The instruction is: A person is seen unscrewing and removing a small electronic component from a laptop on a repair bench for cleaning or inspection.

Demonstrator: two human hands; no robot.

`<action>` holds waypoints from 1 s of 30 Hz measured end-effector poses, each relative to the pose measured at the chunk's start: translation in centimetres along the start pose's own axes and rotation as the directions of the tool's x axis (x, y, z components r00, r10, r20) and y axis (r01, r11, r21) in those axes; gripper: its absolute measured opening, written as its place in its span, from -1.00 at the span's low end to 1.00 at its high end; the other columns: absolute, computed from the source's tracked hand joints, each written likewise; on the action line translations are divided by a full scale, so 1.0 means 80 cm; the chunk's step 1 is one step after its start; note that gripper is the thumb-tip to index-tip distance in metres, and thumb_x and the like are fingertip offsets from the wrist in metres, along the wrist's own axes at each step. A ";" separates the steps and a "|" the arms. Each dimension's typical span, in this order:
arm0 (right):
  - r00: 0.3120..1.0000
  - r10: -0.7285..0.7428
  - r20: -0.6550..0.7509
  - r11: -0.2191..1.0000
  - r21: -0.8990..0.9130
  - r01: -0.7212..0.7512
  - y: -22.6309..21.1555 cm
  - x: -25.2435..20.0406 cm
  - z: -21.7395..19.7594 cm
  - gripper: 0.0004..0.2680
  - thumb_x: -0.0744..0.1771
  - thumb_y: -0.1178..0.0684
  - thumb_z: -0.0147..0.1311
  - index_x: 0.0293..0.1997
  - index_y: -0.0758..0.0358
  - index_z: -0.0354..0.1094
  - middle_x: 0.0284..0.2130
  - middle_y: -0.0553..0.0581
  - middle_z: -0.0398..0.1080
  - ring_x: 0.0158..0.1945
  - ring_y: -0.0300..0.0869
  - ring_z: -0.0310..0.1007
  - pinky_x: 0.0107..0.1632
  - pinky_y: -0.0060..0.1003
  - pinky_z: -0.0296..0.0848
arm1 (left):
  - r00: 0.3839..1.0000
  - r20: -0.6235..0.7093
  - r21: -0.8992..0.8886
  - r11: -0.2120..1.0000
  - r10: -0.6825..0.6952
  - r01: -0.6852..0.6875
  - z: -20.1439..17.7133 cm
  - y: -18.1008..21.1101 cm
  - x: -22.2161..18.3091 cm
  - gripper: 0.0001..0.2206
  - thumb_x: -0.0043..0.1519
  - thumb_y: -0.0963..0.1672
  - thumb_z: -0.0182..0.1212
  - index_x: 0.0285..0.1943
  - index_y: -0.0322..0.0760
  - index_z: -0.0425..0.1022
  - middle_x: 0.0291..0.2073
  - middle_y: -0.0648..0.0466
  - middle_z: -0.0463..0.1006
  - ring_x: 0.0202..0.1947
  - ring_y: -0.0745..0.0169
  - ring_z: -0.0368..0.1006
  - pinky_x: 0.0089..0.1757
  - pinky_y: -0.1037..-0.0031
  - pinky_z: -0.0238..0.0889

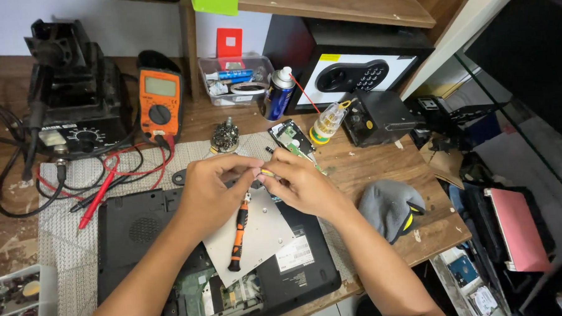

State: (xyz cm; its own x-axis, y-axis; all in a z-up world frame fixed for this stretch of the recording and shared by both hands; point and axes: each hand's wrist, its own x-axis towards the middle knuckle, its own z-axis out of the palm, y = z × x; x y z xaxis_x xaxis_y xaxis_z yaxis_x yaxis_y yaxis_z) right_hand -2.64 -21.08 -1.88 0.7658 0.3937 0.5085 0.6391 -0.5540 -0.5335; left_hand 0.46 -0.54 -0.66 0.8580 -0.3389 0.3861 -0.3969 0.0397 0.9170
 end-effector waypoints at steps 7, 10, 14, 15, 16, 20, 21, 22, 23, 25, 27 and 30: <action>1.000 -0.019 -0.015 1.000 0.012 0.019 -0.017 0.009 -0.011 -0.92 0.36 0.17 0.14 -0.15 0.33 0.53 -0.51 0.13 0.29 -0.50 -0.10 0.41 -0.39 -0.28 0.41 | 0.997 -0.047 -0.076 0.996 -0.055 0.052 0.008 0.001 -0.006 -0.78 0.12 -0.27 0.36 -0.06 -0.33 0.69 -0.53 -0.02 0.70 -0.38 0.33 0.63 -0.16 0.50 0.56; 1.000 -0.015 -0.019 1.000 0.010 0.015 -0.017 0.010 -0.014 -0.92 0.36 0.17 0.14 -0.15 0.33 0.54 -0.51 0.13 0.29 -0.52 -0.13 0.38 -0.41 -0.30 0.39 | 0.998 -0.027 -0.090 0.995 -0.049 0.047 0.006 0.002 -0.004 -0.79 0.12 -0.27 0.35 -0.06 -0.35 0.67 -0.51 -0.05 0.71 -0.39 0.26 0.65 -0.16 0.46 0.58; 0.999 -0.023 -0.042 0.997 0.071 0.026 -0.014 0.010 -0.018 -0.88 0.35 0.19 0.12 -0.08 0.39 0.53 -0.47 0.21 0.35 -0.58 -0.18 0.30 -0.51 -0.31 0.31 | 0.998 -0.070 -0.089 0.996 0.000 -0.007 0.003 -0.004 -0.002 -0.83 0.14 -0.29 0.33 -0.11 -0.36 0.68 -0.52 -0.04 0.69 -0.41 0.32 0.62 -0.20 0.47 0.56; 0.999 -0.017 -0.049 0.995 0.096 0.022 -0.013 0.010 -0.021 -0.86 0.36 0.20 0.11 -0.04 0.41 0.53 -0.46 0.23 0.35 -0.57 -0.18 0.28 -0.51 -0.31 0.29 | 0.995 -0.101 -0.074 0.997 0.017 -0.025 0.001 -0.008 0.000 -0.85 0.15 -0.28 0.33 -0.12 -0.36 0.67 -0.52 -0.02 0.68 -0.41 0.37 0.60 -0.23 0.49 0.56; 0.999 -0.018 -0.047 0.995 0.098 0.023 -0.015 0.009 -0.024 -0.86 0.36 0.20 0.11 -0.04 0.41 0.53 -0.46 0.23 0.35 -0.57 -0.18 0.28 -0.51 -0.31 0.29 | 0.995 -0.102 -0.073 0.997 0.016 -0.024 0.000 -0.007 -0.001 -0.85 0.15 -0.28 0.33 -0.12 -0.36 0.67 -0.52 -0.02 0.68 -0.41 0.37 0.60 -0.23 0.49 0.56; 0.999 0.020 -0.046 0.995 0.100 -0.016 -0.017 0.007 -0.028 -0.68 0.34 0.16 0.14 0.24 0.45 0.37 -0.32 0.22 0.32 -0.56 -0.24 0.29 -0.56 -0.37 0.30 | 0.994 -0.104 -0.072 0.997 0.030 -0.037 0.000 0.000 -0.001 -0.87 0.14 -0.28 0.34 -0.16 -0.40 0.67 -0.53 -0.06 0.69 -0.43 0.32 0.62 -0.23 0.48 0.56; 0.999 0.017 -0.047 0.997 0.075 -0.013 -0.016 0.006 -0.027 -0.63 0.33 0.17 0.15 0.29 0.47 0.32 -0.29 0.22 0.29 -0.53 -0.21 0.32 -0.56 -0.38 0.32 | 0.994 -0.098 -0.054 0.997 0.041 -0.046 0.002 0.002 -0.001 -0.87 0.12 -0.30 0.34 -0.17 -0.39 0.68 -0.54 -0.07 0.68 -0.45 0.29 0.63 -0.24 0.47 0.57; 0.999 0.020 -0.050 0.997 0.074 -0.016 -0.017 0.005 -0.025 -0.63 0.33 0.17 0.15 0.29 0.47 0.32 -0.29 0.22 0.29 -0.53 -0.21 0.32 -0.56 -0.38 0.32 | 0.995 -0.093 -0.055 0.997 0.040 -0.046 0.003 0.002 -0.002 -0.87 0.12 -0.30 0.34 -0.17 -0.39 0.68 -0.54 -0.07 0.68 -0.45 0.29 0.63 -0.24 0.47 0.57; 0.999 -0.003 -0.039 0.999 0.053 0.005 -0.018 0.005 -0.023 -0.63 0.35 0.18 0.11 0.32 0.48 0.27 -0.27 0.23 0.27 -0.45 -0.18 0.32 -0.51 -0.36 0.35 | 0.994 -0.097 -0.045 0.998 0.049 -0.054 0.004 0.002 -0.002 -0.86 0.11 -0.31 0.35 -0.19 -0.39 0.69 -0.55 -0.07 0.69 -0.45 0.27 0.64 -0.23 0.46 0.56; 0.999 -0.022 -0.031 0.999 0.032 0.023 -0.024 0.007 -0.021 -0.62 0.36 0.19 0.06 0.35 0.49 0.23 -0.24 0.25 0.25 -0.38 -0.15 0.33 -0.46 -0.34 0.39 | 0.994 -0.097 -0.034 0.998 0.058 -0.061 0.005 0.003 -0.003 -0.86 0.09 -0.32 0.36 -0.20 -0.39 0.69 -0.55 -0.06 0.69 -0.45 0.24 0.66 -0.21 0.45 0.55; 0.999 -0.039 -0.009 0.999 -0.017 0.038 -0.035 0.009 -0.019 -0.70 0.40 0.23 -0.05 0.27 0.58 0.29 -0.25 0.30 0.25 -0.38 -0.06 0.33 -0.37 -0.25 0.38 | 0.992 -0.119 -0.012 0.999 0.040 -0.042 0.007 0.006 -0.007 -0.85 0.09 -0.30 0.37 -0.20 -0.35 0.69 -0.55 -0.02 0.69 -0.40 0.34 0.64 -0.20 0.46 0.54; 0.997 -0.060 -0.051 0.998 -0.022 0.059 -0.030 0.005 -0.014 -0.72 0.39 0.26 0.00 0.27 0.46 0.35 -0.25 0.26 0.29 -0.40 -0.05 0.36 -0.34 -0.24 0.41 | 0.992 -0.120 0.007 0.999 0.042 -0.041 0.008 0.011 -0.007 -0.87 0.09 -0.30 0.37 -0.22 -0.34 0.69 -0.55 -0.02 0.69 -0.41 0.34 0.64 -0.18 0.45 0.54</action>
State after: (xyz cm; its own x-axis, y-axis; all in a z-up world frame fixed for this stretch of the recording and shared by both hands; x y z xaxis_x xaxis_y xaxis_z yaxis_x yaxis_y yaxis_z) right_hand -3.98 -20.42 0.35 0.7212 0.3884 0.5736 0.6816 -0.5458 -0.4875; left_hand -0.58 -0.95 -0.18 0.8736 -0.2220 0.4331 -0.4341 0.0469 0.8997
